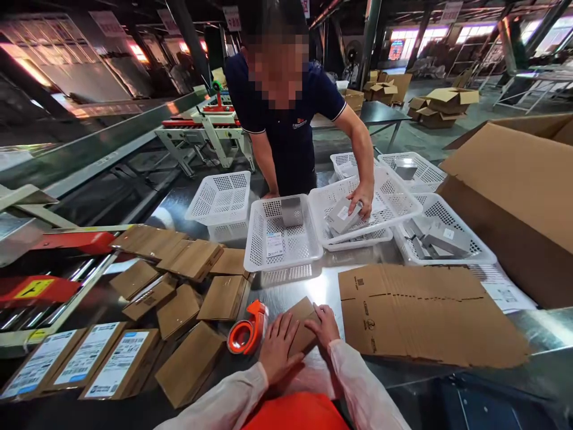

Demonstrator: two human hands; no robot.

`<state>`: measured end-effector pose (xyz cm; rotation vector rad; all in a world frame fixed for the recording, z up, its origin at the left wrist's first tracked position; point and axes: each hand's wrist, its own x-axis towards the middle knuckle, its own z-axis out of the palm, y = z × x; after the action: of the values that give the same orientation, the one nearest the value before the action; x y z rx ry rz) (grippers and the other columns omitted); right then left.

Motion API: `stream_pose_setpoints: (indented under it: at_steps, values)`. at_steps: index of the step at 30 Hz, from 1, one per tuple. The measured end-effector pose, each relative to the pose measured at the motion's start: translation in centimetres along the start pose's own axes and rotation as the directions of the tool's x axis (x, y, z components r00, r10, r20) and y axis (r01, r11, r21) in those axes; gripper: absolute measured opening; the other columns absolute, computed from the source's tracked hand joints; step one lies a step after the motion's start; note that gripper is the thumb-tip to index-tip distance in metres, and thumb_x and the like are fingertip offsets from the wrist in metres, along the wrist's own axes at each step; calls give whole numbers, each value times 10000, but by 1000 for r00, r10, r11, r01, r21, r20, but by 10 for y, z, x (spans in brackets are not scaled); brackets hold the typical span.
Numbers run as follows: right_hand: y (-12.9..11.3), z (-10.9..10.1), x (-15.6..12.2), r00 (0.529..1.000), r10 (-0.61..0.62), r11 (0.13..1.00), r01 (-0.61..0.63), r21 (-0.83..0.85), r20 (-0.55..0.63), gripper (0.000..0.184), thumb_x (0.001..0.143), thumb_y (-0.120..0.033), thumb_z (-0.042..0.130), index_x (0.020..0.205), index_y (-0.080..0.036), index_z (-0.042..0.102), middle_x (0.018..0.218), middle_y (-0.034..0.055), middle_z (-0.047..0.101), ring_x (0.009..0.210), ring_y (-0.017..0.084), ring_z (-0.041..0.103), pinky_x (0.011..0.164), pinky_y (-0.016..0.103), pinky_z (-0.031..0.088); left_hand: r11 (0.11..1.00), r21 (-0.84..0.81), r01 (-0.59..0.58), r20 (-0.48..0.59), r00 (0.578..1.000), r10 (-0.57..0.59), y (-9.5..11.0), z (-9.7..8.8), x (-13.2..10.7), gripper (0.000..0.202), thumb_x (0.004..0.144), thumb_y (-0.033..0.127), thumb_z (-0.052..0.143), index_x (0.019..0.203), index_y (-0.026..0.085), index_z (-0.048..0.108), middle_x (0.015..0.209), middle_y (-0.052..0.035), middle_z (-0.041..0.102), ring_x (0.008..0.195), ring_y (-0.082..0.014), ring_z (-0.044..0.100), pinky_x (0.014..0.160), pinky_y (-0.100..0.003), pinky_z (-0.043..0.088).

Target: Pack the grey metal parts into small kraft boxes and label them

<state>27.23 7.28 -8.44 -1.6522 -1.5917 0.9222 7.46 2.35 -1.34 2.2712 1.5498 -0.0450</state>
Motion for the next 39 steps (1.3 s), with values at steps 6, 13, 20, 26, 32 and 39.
stream_pose_setpoints:
  at_steps: [6,13,20,26,32,39]
  values:
    - [-10,7,11,997,52,999,-52,4,-64,516,920,-508,399,1029,-175,778,944,133,669,934,261,628,900,411,507,999,34,-1,-215,977,8,-16,8,-9,643,938,511,474,1488,179,446,1565,-153,408,1445,-354,353,1143,-537,341]
    - [-31,-12,26,999,-43,999,43,15,1,328,876,-366,514,810,-214,797,746,49,599,790,209,617,762,334,508,864,33,503,-381,805,-454,-66,21,-43,511,1001,296,284,1428,102,488,1221,-198,679,1147,-336,628,978,-506,483]
    - [-29,-6,27,997,-20,1000,19,11,69,346,897,-336,488,877,-182,797,794,53,586,813,199,585,798,339,486,911,-96,401,-119,904,-411,-47,-43,-64,575,901,156,340,1453,85,484,1160,-181,696,1116,-267,648,980,-387,499]
    - [-21,1,31,995,-20,1000,18,21,98,355,912,-379,497,997,-188,784,856,62,601,837,194,586,795,322,493,882,-356,309,-33,939,-343,2,-104,-75,635,749,372,582,1343,151,621,974,-88,727,860,-239,688,820,-340,552]
    - [-22,1,32,994,-31,999,36,-40,105,353,925,-329,475,1031,-166,770,874,77,623,865,196,591,813,320,497,933,-157,324,59,946,-319,39,-100,-47,593,748,352,599,1321,208,648,1021,-113,770,931,-269,724,850,-354,538]
    - [-55,-7,9,989,-62,970,92,-226,137,362,935,-277,488,1234,-267,692,1244,110,636,1140,313,514,994,488,370,923,-104,371,187,919,-348,37,-87,-54,614,748,303,601,1359,248,613,1055,-102,778,970,-274,727,854,-332,529]
